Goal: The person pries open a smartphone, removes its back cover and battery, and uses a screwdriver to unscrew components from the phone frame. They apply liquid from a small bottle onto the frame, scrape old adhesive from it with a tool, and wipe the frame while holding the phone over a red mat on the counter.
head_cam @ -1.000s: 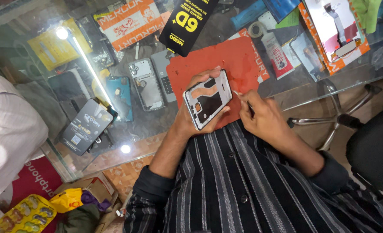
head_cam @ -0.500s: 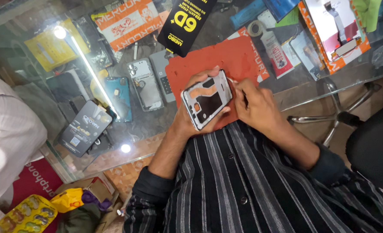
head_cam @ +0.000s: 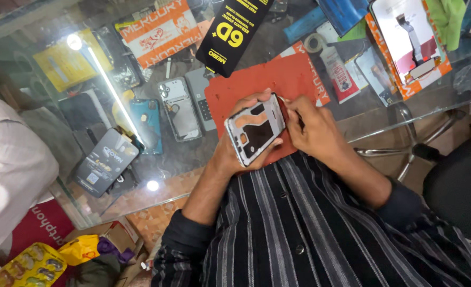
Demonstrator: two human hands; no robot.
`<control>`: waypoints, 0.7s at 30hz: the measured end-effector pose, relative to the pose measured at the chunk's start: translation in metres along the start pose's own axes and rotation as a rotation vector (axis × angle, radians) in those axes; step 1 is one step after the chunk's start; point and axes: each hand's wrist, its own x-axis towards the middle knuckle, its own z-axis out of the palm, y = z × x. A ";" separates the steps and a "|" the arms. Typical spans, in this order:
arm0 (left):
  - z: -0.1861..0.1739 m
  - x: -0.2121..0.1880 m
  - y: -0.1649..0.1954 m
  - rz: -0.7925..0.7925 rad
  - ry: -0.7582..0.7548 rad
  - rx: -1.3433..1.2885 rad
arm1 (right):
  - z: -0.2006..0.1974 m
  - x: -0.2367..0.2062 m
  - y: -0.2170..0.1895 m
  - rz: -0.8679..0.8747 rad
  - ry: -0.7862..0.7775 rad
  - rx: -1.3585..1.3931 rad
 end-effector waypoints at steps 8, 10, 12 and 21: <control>0.000 -0.001 0.000 -0.001 0.006 0.001 | 0.002 0.002 -0.001 -0.040 0.020 0.003; 0.001 -0.004 0.003 -0.090 0.010 -0.041 | 0.004 0.004 0.001 -0.072 0.041 -0.031; 0.001 -0.007 0.005 -0.103 0.007 -0.007 | 0.006 0.003 0.003 0.011 0.008 -0.029; 0.002 -0.004 0.002 0.019 0.021 -0.001 | 0.014 -0.007 0.007 -0.029 0.087 -0.025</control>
